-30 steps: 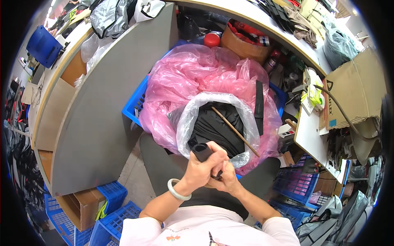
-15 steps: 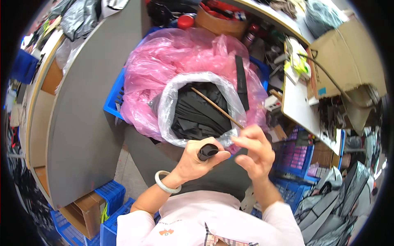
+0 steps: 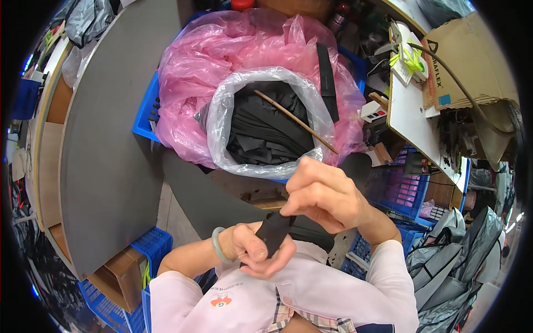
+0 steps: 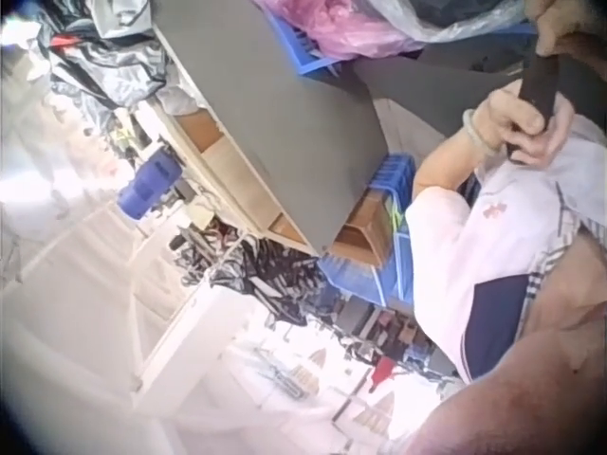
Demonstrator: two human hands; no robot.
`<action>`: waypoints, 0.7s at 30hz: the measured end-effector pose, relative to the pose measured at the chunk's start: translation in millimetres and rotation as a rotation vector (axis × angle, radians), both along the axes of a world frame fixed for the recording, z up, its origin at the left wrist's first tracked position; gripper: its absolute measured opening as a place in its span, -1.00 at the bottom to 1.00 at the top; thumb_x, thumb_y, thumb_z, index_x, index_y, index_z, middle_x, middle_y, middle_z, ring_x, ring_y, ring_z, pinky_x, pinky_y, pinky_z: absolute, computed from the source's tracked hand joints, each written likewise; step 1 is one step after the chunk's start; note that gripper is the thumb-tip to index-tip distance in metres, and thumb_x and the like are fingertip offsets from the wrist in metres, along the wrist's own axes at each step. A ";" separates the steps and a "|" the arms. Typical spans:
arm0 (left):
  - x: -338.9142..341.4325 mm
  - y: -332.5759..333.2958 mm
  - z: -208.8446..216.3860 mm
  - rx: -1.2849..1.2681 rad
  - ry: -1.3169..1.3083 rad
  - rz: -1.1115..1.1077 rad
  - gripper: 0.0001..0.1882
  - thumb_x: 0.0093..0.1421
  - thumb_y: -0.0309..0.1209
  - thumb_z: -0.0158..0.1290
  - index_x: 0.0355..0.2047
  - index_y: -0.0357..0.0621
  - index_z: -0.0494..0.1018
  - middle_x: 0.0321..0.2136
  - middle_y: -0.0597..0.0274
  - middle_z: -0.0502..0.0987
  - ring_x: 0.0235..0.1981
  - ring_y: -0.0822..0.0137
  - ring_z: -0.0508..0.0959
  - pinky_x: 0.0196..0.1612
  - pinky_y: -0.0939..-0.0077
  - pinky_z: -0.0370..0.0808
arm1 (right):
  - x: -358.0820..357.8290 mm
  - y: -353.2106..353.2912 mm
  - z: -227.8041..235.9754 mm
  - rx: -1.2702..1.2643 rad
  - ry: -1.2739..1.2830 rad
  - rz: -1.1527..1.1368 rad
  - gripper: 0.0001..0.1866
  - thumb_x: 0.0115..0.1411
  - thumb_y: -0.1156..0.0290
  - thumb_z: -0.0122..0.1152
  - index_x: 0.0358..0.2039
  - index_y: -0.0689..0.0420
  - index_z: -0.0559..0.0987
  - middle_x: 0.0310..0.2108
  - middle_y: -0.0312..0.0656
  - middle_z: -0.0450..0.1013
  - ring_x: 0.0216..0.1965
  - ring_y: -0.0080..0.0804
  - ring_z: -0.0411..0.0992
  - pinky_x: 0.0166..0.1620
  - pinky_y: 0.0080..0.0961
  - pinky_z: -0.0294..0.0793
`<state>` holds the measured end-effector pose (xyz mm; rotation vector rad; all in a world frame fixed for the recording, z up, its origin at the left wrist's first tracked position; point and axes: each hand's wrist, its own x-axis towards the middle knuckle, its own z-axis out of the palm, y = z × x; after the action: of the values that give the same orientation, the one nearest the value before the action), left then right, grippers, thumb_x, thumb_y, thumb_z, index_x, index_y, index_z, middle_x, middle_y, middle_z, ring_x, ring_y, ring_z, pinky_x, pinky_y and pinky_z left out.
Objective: The recorder is inspecting and organizing long black plastic or rubber strips at a manufacturing workstation.
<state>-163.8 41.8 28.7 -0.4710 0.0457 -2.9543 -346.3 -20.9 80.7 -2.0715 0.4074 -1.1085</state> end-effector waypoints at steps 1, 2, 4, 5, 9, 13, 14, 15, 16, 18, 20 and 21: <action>0.4 -8.4 4.2 0.001 0.003 -0.004 -0.70 0.00 -0.36 0.11 -0.53 -0.44 0.36 -0.86 0.36 0.22 -0.90 0.55 0.22 -0.82 0.67 0.14 | -0.8 -1.1 -3.5 0.063 -0.016 -0.045 -0.79 -0.12 0.63 0.29 -0.41 0.24 0.50 -0.47 -0.14 0.32 -0.53 -0.32 0.30 -0.49 -0.49 0.27; 1.6 -21.6 12.2 -0.307 -0.327 0.093 -0.71 0.03 -0.35 0.10 -0.51 -0.40 0.37 -0.81 0.36 0.26 -0.85 0.57 0.24 -0.78 0.68 0.16 | -3.9 -0.6 -6.3 0.164 0.000 -0.056 -0.88 -0.02 0.63 0.22 -0.42 0.25 0.48 -0.46 -0.16 0.32 -0.48 -0.37 0.29 -0.43 -0.55 0.26; 1.4 -29.2 19.9 -0.858 -0.896 0.338 -0.78 0.10 -0.32 0.09 -0.46 -0.25 0.39 -0.66 0.36 0.37 -0.71 0.60 0.31 -0.65 0.71 0.21 | -5.6 -2.2 -10.6 0.286 0.005 -0.097 -0.93 0.04 0.60 0.15 -0.41 0.26 0.47 -0.45 -0.16 0.33 -0.48 -0.38 0.31 -0.41 -0.57 0.29; 0.4 -26.6 11.8 -1.009 -1.065 0.453 -0.81 0.13 -0.33 0.07 -0.44 -0.22 0.40 -0.61 0.35 0.39 -0.66 0.60 0.32 -0.61 0.71 0.23 | -5.6 -3.4 -12.4 0.411 0.012 -0.141 -0.95 0.11 0.57 0.09 -0.40 0.28 0.46 -0.44 -0.15 0.33 -0.47 -0.39 0.33 -0.39 -0.58 0.33; -0.7 -22.9 -3.6 -1.023 -1.182 0.543 -0.76 0.16 -0.27 0.05 -0.44 -0.22 0.40 -0.71 0.34 0.34 -0.72 0.60 0.28 -0.65 0.67 0.21 | -6.2 -9.3 -19.4 0.901 -0.193 -0.187 -0.90 0.19 0.49 0.00 -0.37 0.27 0.44 -0.46 -0.36 0.30 -0.46 -0.69 0.25 -0.40 -0.70 0.25; 5.4 -24.7 -13.0 -0.651 -0.913 0.319 -0.67 0.24 -0.21 -0.08 -0.42 -0.29 0.39 -0.80 0.32 0.28 -0.82 0.58 0.21 -0.71 0.63 0.18 | -0.1 -19.3 -27.9 0.994 -0.324 -0.210 -0.88 0.20 0.45 0.02 -0.35 0.24 0.46 -0.47 -0.37 0.33 -0.48 -0.71 0.26 -0.40 -0.73 0.25; 4.4 -24.4 -15.2 -0.655 -0.914 0.318 -0.67 0.24 -0.21 -0.08 -0.42 -0.29 0.39 -0.80 0.32 0.28 -0.82 0.58 0.21 -0.71 0.63 0.18 | 2.6 -21.5 -29.0 1.003 -0.345 -0.224 -0.88 0.17 0.46 0.03 -0.35 0.24 0.46 -0.44 -0.36 0.34 -0.49 -0.72 0.25 -0.43 -0.75 0.24; 3.8 -23.1 -17.9 -0.453 -0.723 0.313 -0.66 0.27 -0.22 -0.13 -0.41 -0.31 0.39 -0.81 0.30 0.28 -0.84 0.57 0.19 -0.71 0.64 0.19 | 5.2 -23.9 -31.4 1.013 -0.368 -0.234 -0.89 0.14 0.47 0.04 -0.34 0.24 0.46 -0.42 -0.34 0.35 -0.50 -0.74 0.24 -0.47 -0.77 0.22; 3.1 -22.7 -19.1 -0.253 -0.531 0.303 -0.64 0.29 -0.23 -0.19 -0.40 -0.34 0.38 -0.81 0.29 0.29 -0.86 0.57 0.18 -0.72 0.65 0.19 | 3.4 -26.3 -33.6 1.056 -0.328 -0.192 -0.82 0.14 0.46 0.05 -0.26 0.26 0.47 -0.43 -0.33 0.39 -0.47 -0.70 0.32 -0.42 -0.75 0.30; 1.7 -27.3 -18.8 -0.239 -0.565 0.336 -0.64 0.30 -0.26 -0.22 -0.39 -0.35 0.38 -0.81 0.28 0.29 -0.86 0.56 0.18 -0.73 0.65 0.20 | 7.6 -22.1 -41.5 1.107 -0.168 -0.109 -0.74 0.09 0.50 0.12 -0.19 0.30 0.48 -0.41 -0.25 0.45 -0.44 -0.64 0.40 -0.41 -0.69 0.38; 0.5 -35.4 -16.8 -0.349 -0.729 0.380 -0.64 0.29 -0.28 -0.21 -0.39 -0.39 0.40 -0.82 0.26 0.28 -0.86 0.52 0.18 -0.72 0.63 0.18 | 9.7 -13.2 -36.9 1.365 -0.043 0.047 -0.79 0.03 0.54 0.20 -0.29 0.33 0.52 -0.47 -0.22 0.49 -0.51 -0.62 0.42 -0.49 -0.67 0.39; -3.3 -36.0 -17.9 -0.356 -0.725 0.370 -0.64 0.29 -0.28 -0.21 -0.39 -0.39 0.40 -0.82 0.26 0.28 -0.86 0.52 0.18 -0.72 0.63 0.18 | 16.0 -9.1 -47.0 1.247 -0.072 -0.106 -0.87 0.04 0.49 0.22 -0.44 0.31 0.55 -0.55 -0.25 0.48 -0.58 -0.64 0.40 -0.54 -0.69 0.36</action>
<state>-167.0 5.8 10.8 0.5187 -0.5805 -2.5786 -330.3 -30.0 33.8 -0.9074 0.8902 -0.6607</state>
